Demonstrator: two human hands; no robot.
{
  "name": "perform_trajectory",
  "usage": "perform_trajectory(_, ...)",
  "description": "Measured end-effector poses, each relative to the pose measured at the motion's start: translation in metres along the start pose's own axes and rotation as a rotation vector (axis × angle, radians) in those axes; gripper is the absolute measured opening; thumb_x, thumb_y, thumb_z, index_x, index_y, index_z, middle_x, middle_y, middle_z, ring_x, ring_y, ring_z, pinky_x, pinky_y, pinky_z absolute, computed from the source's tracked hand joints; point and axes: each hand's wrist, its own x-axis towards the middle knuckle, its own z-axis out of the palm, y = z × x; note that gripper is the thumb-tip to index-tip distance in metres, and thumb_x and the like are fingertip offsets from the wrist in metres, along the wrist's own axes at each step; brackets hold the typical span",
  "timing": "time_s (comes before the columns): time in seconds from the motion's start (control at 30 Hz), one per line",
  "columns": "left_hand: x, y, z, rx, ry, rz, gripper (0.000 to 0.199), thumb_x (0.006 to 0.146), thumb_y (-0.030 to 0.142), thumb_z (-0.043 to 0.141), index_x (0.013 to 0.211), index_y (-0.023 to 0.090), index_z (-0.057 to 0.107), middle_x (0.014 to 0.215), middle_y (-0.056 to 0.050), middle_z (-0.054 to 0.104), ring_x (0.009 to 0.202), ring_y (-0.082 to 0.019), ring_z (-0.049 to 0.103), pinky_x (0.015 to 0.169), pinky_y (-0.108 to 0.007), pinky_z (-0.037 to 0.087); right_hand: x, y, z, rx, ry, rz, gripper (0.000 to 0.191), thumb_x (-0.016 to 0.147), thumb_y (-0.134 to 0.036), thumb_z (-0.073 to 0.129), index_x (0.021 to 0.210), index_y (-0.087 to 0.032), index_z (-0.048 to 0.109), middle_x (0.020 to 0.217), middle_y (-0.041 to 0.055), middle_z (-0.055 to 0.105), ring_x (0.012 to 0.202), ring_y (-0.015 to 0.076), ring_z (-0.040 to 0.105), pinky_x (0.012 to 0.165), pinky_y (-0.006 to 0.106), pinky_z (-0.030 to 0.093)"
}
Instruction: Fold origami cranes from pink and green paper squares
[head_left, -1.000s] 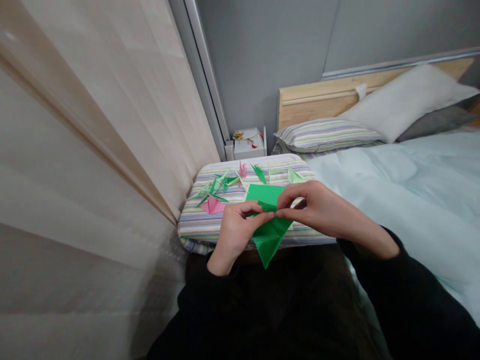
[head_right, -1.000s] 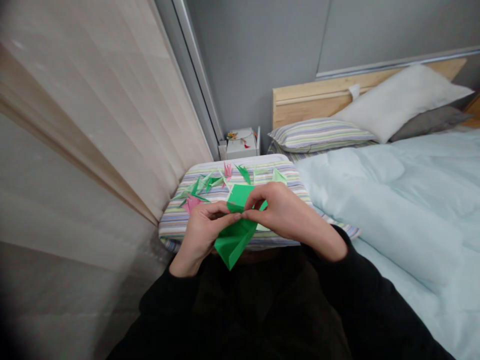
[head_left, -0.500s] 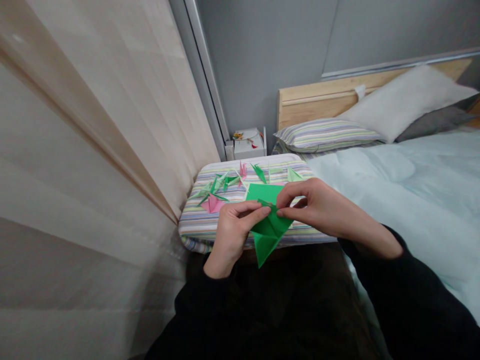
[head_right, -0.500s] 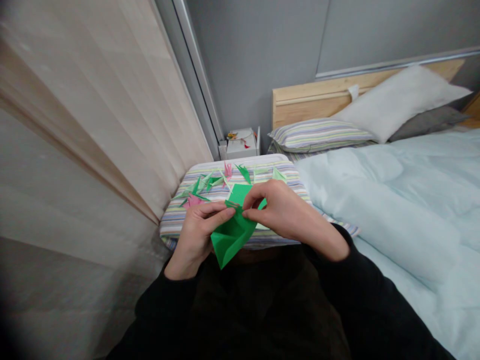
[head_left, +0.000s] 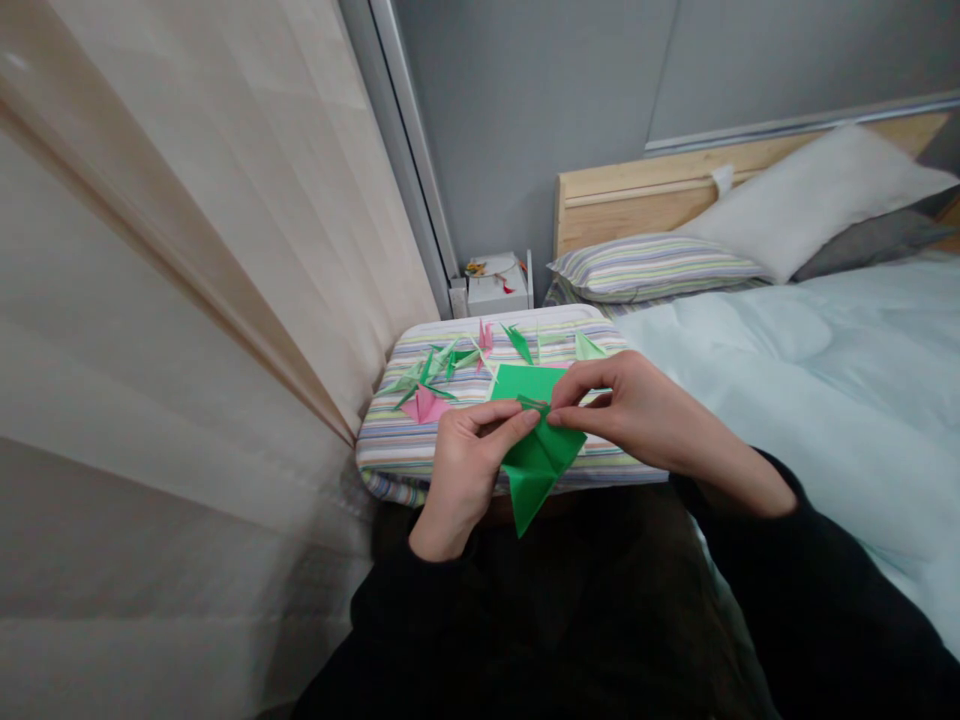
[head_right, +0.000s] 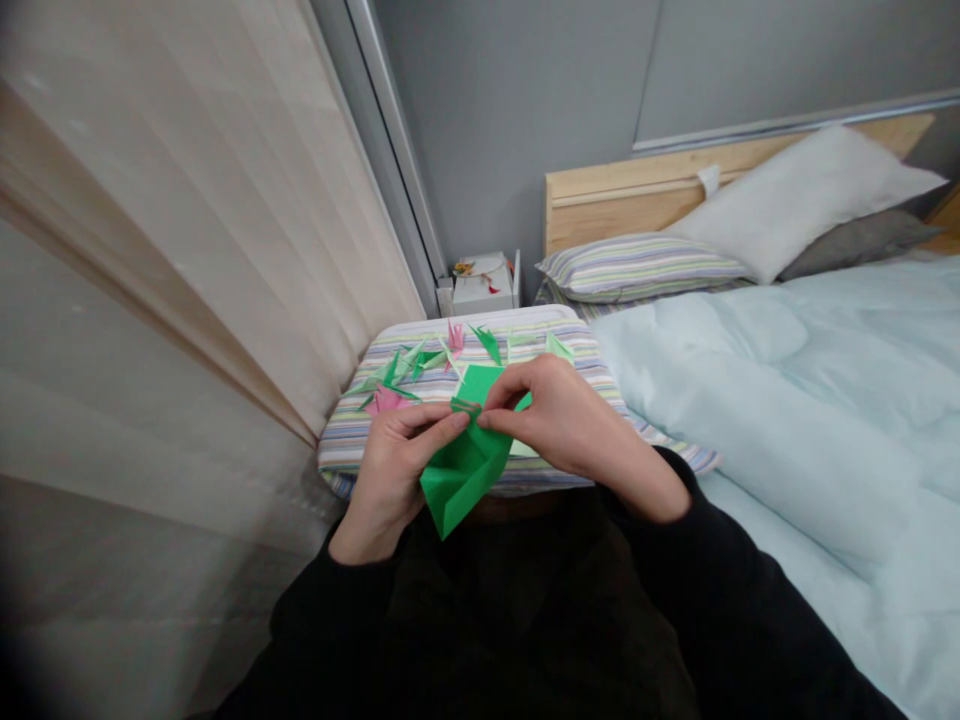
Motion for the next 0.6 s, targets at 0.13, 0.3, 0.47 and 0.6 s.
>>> perform_trajectory(0.13,-0.0002,0.0018,0.0035,-0.014,0.022,0.002,0.024,0.066,0.034,0.090,0.081,0.017,0.083,0.084,-0.005,0.079,0.072,-0.017,0.067,0.069,-0.028,0.052,0.0005,0.0021,0.0012,0.008,0.014,0.011,0.012,0.080,-0.027,0.072,0.070,-0.019,0.073,0.076,0.0034,0.075,0.075,0.0200,0.068,0.067,0.029,0.053)
perform_trajectory(0.3,0.0006,0.0024,0.0057,-0.045,0.034,-0.016,0.023,0.065,0.034,0.091,0.079,0.017,0.083,0.079,-0.004,0.078,0.068,-0.015,0.066,0.066,-0.027,0.051,0.0003,0.0027,0.0012,-0.014,0.018,0.004,0.011,0.079,-0.025,0.072,0.070,-0.019,0.072,0.076,0.0033,0.074,0.076,0.0201,0.068,0.068,0.029,0.052)
perform_trajectory(0.47,0.0012,0.0028,0.0051,-0.042,-0.019,-0.004,0.018,0.068,0.031,0.090,0.078,0.018,0.082,0.090,-0.006,0.080,0.081,-0.018,0.071,0.076,-0.028,0.054,-0.0006,0.0001,0.0022,-0.039,-0.001,-0.010,0.011,0.080,-0.022,0.070,0.070,-0.019,0.071,0.074,0.0028,0.073,0.073,0.0193,0.068,0.068,0.029,0.052)
perform_trajectory(0.6,0.0014,0.0029,0.0047,-0.010,-0.023,0.029,0.016,0.072,0.032,0.088,0.077,0.019,0.082,0.091,-0.006,0.081,0.085,-0.020,0.072,0.080,-0.030,0.054,-0.0020,-0.0007,0.0034,-0.052,0.020,-0.022,0.011,0.080,-0.021,0.070,0.069,-0.019,0.071,0.073,0.0026,0.073,0.073,0.0193,0.068,0.068,0.029,0.052)
